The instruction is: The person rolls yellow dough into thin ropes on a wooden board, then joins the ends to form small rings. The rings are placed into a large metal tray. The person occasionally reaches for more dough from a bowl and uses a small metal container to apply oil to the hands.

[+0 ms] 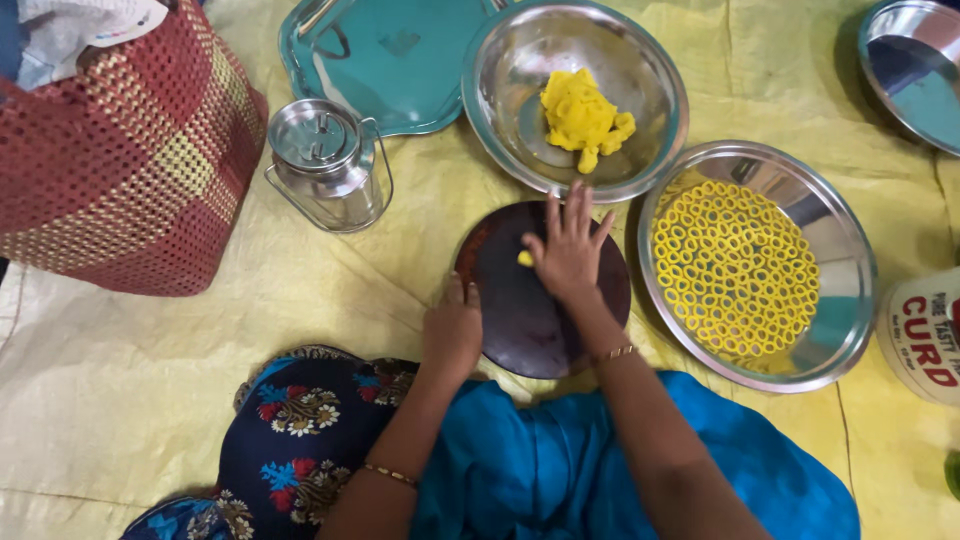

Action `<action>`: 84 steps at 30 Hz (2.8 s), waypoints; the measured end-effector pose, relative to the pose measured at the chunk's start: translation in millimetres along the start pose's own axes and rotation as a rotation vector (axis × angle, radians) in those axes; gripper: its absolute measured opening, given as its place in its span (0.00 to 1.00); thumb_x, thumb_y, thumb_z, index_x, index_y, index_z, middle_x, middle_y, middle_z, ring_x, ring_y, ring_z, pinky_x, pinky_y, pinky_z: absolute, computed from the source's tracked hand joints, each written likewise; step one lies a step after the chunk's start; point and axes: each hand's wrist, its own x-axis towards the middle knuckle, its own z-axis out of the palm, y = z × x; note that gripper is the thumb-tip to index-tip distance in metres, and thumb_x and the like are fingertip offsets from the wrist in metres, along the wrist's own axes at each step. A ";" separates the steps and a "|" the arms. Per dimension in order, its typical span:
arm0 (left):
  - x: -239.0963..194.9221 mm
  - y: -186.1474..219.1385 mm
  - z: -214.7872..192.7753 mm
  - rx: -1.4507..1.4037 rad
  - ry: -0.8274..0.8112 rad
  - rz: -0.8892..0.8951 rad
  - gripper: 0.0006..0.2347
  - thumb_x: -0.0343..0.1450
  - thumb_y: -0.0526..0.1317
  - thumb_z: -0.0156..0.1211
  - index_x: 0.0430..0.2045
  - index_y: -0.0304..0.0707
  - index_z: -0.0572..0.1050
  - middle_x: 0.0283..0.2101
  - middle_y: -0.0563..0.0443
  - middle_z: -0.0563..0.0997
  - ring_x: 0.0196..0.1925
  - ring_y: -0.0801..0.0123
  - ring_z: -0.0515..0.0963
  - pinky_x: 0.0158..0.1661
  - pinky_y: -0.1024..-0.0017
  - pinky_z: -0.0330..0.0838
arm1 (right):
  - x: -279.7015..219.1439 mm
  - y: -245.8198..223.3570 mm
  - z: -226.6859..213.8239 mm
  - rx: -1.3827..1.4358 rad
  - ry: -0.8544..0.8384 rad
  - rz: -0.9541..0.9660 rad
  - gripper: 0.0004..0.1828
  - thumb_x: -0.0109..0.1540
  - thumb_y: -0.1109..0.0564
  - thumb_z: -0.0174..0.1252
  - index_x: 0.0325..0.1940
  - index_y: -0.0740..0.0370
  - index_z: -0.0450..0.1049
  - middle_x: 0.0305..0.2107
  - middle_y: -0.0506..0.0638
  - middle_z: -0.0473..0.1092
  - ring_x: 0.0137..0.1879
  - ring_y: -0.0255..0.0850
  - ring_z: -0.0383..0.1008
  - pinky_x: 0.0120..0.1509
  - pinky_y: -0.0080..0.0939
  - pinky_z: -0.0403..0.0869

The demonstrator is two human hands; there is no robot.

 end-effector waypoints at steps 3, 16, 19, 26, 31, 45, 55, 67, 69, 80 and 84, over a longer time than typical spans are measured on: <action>0.3 -2.4 4.0 -0.014 -0.089 0.009 0.23 0.69 0.32 0.53 0.61 0.26 0.68 0.68 0.23 0.62 0.55 0.41 0.78 0.51 0.57 0.75 | 26.4 9.9 -1.8 -0.039 0.036 0.003 0.46 0.69 0.30 0.44 0.82 0.61 0.50 0.78 0.66 0.38 0.84 0.60 0.33 0.77 0.81 0.33; 4.0 -0.6 -4.3 -0.071 0.060 0.012 0.16 0.69 0.35 0.51 0.49 0.25 0.76 0.61 0.25 0.72 0.55 0.45 0.80 0.47 0.60 0.78 | -165.8 -48.4 -53.9 0.267 -0.332 -0.231 0.49 0.65 0.33 0.44 0.78 0.69 0.45 0.76 0.65 0.40 0.82 0.57 0.36 0.76 0.76 0.35; 4.9 -2.3 -7.4 -0.135 -0.068 -0.055 0.15 0.71 0.34 0.49 0.49 0.28 0.76 0.63 0.27 0.71 0.54 0.46 0.80 0.47 0.59 0.78 | -136.2 -47.8 -40.3 0.196 -0.261 -0.199 0.47 0.65 0.35 0.46 0.78 0.67 0.47 0.76 0.63 0.42 0.82 0.56 0.37 0.77 0.76 0.36; 10.7 -1.1 -18.9 -0.141 -0.119 -0.072 0.15 0.73 0.35 0.47 0.51 0.32 0.77 0.64 0.29 0.70 0.49 0.45 0.82 0.44 0.55 0.78 | 27.4 -29.2 7.2 0.031 -0.005 -0.118 0.45 0.70 0.32 0.42 0.81 0.65 0.48 0.78 0.65 0.40 0.84 0.57 0.34 0.78 0.79 0.33; 12.6 -0.3 -36.0 -0.172 -0.207 -0.108 0.14 0.74 0.35 0.47 0.51 0.34 0.76 0.66 0.30 0.70 0.49 0.45 0.82 0.49 0.54 0.76 | 24.7 -31.8 4.5 0.046 -0.031 -0.117 0.46 0.69 0.30 0.43 0.81 0.63 0.48 0.78 0.63 0.38 0.84 0.57 0.34 0.77 0.79 0.32; -54.4 50.0 10.7 -0.112 -0.176 0.567 0.34 0.72 0.59 0.53 0.66 0.28 0.63 0.74 0.39 0.59 0.77 0.56 0.54 0.73 0.54 0.42 | -178.6 76.3 -59.6 0.491 0.176 0.146 0.39 0.72 0.42 0.40 0.82 0.64 0.43 0.78 0.61 0.45 0.85 0.62 0.32 0.81 0.73 0.29; -27.8 69.2 -4.7 -0.126 0.105 0.589 0.36 0.71 0.59 0.54 0.68 0.27 0.60 0.74 0.37 0.59 0.77 0.53 0.55 0.72 0.48 0.45 | -170.9 49.1 -17.3 0.369 0.056 0.171 0.37 0.68 0.46 0.51 0.77 0.62 0.52 0.75 0.62 0.48 0.83 0.58 0.38 0.77 0.78 0.35; 85.5 55.4 34.6 -0.004 0.240 0.317 0.34 0.74 0.58 0.53 0.66 0.25 0.61 0.72 0.33 0.60 0.77 0.50 0.55 0.71 0.46 0.47 | -162.0 42.4 -1.0 0.325 0.101 0.169 0.34 0.69 0.47 0.50 0.76 0.62 0.55 0.73 0.61 0.54 0.80 0.54 0.49 0.76 0.80 0.35; 66.3 52.1 34.9 -0.016 0.208 0.376 0.34 0.73 0.58 0.54 0.66 0.24 0.62 0.72 0.32 0.61 0.77 0.48 0.55 0.72 0.46 0.47 | -162.6 44.0 -3.4 0.327 0.113 0.186 0.32 0.69 0.48 0.50 0.75 0.62 0.57 0.70 0.60 0.59 0.78 0.53 0.55 0.77 0.80 0.35; 39.7 50.8 17.2 0.022 0.046 0.406 0.38 0.73 0.60 0.51 0.68 0.23 0.57 0.73 0.30 0.57 0.77 0.47 0.51 0.71 0.46 0.42 | -138.8 51.0 -18.9 0.399 0.149 0.277 0.27 0.70 0.51 0.50 0.73 0.62 0.61 0.52 0.52 0.74 0.61 0.51 0.72 0.78 0.77 0.37; 119.5 50.4 30.7 0.065 0.061 0.255 0.39 0.75 0.64 0.42 0.70 0.24 0.53 0.75 0.33 0.52 0.79 0.51 0.45 0.71 0.46 0.38 | -136.7 51.9 -22.9 0.414 0.136 0.300 0.27 0.70 0.51 0.50 0.73 0.62 0.61 0.50 0.52 0.75 0.61 0.49 0.72 0.78 0.77 0.36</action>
